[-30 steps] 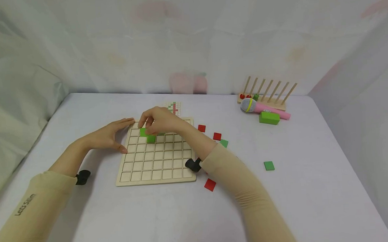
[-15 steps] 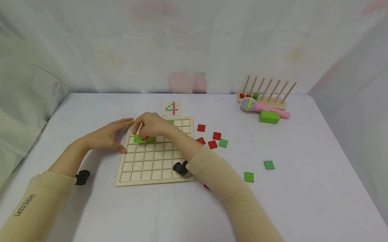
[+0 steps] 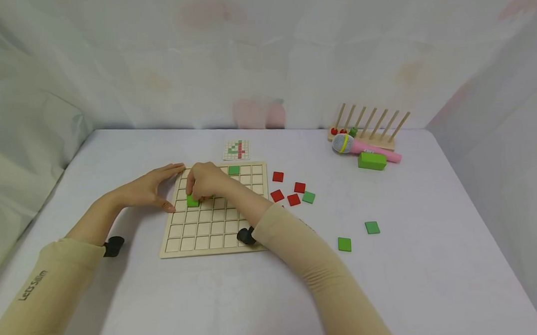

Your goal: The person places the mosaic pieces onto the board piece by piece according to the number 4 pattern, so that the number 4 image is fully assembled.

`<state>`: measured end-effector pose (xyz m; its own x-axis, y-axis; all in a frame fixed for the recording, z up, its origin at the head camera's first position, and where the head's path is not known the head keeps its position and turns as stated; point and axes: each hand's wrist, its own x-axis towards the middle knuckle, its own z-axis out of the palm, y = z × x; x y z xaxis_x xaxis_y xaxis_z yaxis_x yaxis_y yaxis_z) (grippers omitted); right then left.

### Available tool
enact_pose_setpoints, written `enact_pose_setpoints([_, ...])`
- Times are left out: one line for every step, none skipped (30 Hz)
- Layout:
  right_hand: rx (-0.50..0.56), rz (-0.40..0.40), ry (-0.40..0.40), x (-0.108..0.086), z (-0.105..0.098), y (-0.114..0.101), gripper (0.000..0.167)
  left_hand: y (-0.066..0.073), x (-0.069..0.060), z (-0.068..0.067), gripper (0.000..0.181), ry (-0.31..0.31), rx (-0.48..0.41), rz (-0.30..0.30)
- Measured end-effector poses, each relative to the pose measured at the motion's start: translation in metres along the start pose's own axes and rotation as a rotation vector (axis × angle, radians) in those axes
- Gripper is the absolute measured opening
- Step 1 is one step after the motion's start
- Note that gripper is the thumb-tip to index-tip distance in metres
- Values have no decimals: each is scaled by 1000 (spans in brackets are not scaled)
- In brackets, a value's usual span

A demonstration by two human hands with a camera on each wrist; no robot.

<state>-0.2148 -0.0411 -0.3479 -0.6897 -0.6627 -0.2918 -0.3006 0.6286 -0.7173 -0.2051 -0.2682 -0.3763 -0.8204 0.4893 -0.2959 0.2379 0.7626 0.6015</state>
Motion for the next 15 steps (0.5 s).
enact_pose_setpoints([-12,-3,3,0,1,0,12,-1,0,0,118,-1,-2,0])
enact_pose_setpoints([-24,-8,7,1,1,1,11,-1,0,0,119,-2,-3,0])
enact_pose_setpoints([-38,-14,12,1,2,1,10,-2,0,0,119,-3,-2,-2])
enact_pose_setpoints([-55,-19,17,1,2,1,9,-2,0,0,119,-3,-4,-2])
enact_pose_setpoints([-73,-24,23,2,3,1,8,-2,0,0,119,-3,-5,-2])
enact_pose_setpoints([-89,-28,27,2,3,2,8,-3,0,0,119,-3,-7,-2])
enact_pose_setpoints([-105,-31,31,2,3,2,8,-3,0,0,119,-4,-8,-3])
enact_pose_setpoints([-119,-33,35,2,3,1,8,-2,0,-1,119,-4,-8,-3])
enact_pose_setpoints([-130,-34,39,2,3,1,8,-2,0,-1,119,-5,-9,-3])
enact_pose_setpoints([-139,-33,41,2,4,1,8,-2,0,-1,119,-5,-10,-4])
enact_pose_setpoints([-146,-32,44,2,4,1,7,-2,0,-1,119,-4,-10,-4])
enact_pose_setpoints([-151,-29,44,2,4,1,7,-2,0,0,119,-4,-8,-5])
enact_pose_setpoints([-153,-27,45,2,4,0,7,-2,0,0,119,-4,-6,-7])
enact_pose_setpoints([-156,-25,46,3,4,0,7,-2,0,0,119,-3,-4,-8])
enact_pose_setpoints([-164,-24,46,3,5,0,6,-2,0,0,119,-2,-2,-9])
